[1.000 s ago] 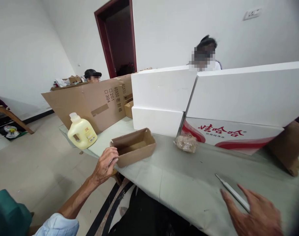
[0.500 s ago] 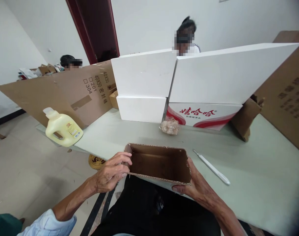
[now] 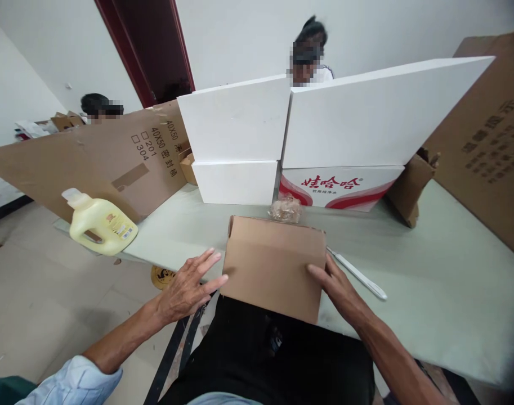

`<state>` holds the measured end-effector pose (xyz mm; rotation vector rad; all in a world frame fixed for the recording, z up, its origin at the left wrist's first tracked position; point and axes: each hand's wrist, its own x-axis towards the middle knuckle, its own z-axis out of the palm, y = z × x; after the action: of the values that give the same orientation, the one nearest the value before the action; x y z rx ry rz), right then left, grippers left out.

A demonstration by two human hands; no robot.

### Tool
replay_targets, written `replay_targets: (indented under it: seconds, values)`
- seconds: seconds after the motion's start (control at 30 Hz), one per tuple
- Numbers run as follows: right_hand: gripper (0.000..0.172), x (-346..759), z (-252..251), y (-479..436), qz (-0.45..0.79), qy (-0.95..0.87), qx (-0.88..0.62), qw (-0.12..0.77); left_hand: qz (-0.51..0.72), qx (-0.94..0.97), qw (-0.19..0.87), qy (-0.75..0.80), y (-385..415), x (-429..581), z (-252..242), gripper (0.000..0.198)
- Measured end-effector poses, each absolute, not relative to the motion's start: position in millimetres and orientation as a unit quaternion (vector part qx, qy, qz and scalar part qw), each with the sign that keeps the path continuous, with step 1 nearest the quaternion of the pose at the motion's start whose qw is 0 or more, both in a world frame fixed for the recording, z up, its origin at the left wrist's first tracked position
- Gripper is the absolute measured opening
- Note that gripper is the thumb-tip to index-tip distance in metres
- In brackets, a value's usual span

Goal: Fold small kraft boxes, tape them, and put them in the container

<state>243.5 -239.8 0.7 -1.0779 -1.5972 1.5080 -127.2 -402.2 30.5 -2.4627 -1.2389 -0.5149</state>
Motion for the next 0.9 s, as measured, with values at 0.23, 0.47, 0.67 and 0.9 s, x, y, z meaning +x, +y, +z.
replay_targets:
  seconds: [0.23,0.47,0.67,0.9]
  values:
    - [0.065,228.4,17.1,-225.9,0.768,-0.451,-0.421,0.173,-0.219,-0.888,0.160,-0.372,-385.8,-126.3,35.4,0.082]
    - [0.070,236.7,19.4,-217.9,0.731,-0.560,-0.378,0.096,-0.281,-0.840,-0.013,-0.464,-389.9,-123.7,64.1,0.117]
    - [0.057,271.1,3.8,-197.0,0.228,-0.793,-0.545,0.150,-0.326,-0.774,-0.121,-0.529,-383.3,-133.6,63.5,0.128]
    - [0.035,332.4,-33.0,-176.9,0.029,-0.786,-0.617,0.019,-0.365,-0.758,-0.136,-0.522,-366.0,-140.1,62.7,0.115]
